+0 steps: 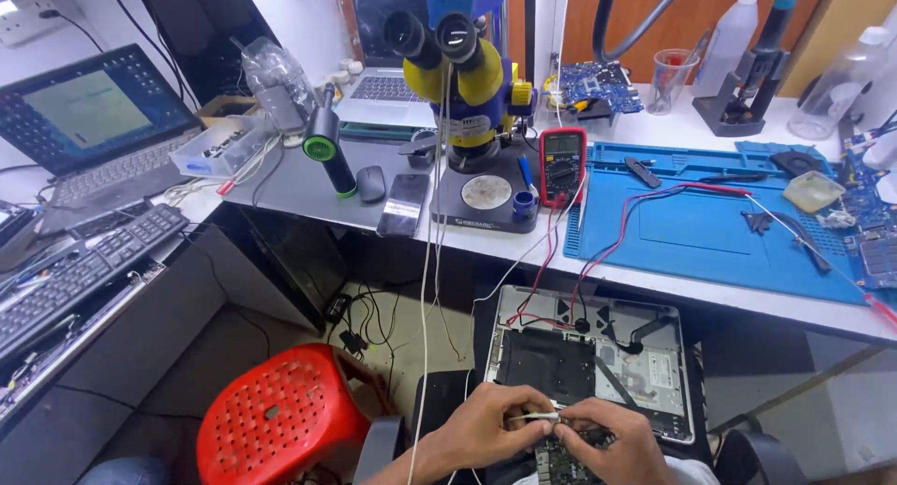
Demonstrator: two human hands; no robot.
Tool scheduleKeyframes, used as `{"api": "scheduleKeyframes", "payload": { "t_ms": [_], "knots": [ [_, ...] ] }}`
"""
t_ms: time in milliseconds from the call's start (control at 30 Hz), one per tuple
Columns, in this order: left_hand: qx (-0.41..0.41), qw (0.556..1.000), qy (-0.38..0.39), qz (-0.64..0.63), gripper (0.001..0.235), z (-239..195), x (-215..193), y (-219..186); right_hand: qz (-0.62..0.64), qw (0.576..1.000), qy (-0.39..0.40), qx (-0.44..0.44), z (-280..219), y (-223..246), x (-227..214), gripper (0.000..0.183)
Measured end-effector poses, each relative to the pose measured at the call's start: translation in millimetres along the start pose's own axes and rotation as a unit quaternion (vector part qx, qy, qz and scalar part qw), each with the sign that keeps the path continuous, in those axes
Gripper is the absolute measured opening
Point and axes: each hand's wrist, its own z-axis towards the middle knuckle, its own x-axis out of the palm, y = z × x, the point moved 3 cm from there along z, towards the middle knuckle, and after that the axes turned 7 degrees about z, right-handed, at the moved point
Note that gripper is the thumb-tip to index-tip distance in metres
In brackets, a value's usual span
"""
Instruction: The person uses a handheld green fan to blow air onto a circuit board, then picks up the board and connects a white cable to it. They hold the board and cable while looking at a computer screen.
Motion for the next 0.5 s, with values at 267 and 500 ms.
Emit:
{"api": "scheduleKeyframes", "payload": {
  "t_ms": [267, 500],
  "knots": [
    [-0.011, 0.999, -0.032, 0.001, 0.021, 1, 3, 6, -0.001, 1.0, -0.013, 0.007, 0, -9, 5, 0.018],
    [0.003, 0.998, -0.053, 0.034, 0.021, 1, 6, 8, -0.015, 0.99, 0.002, 0.139, -1, -7, 6, 0.017]
  ]
}}
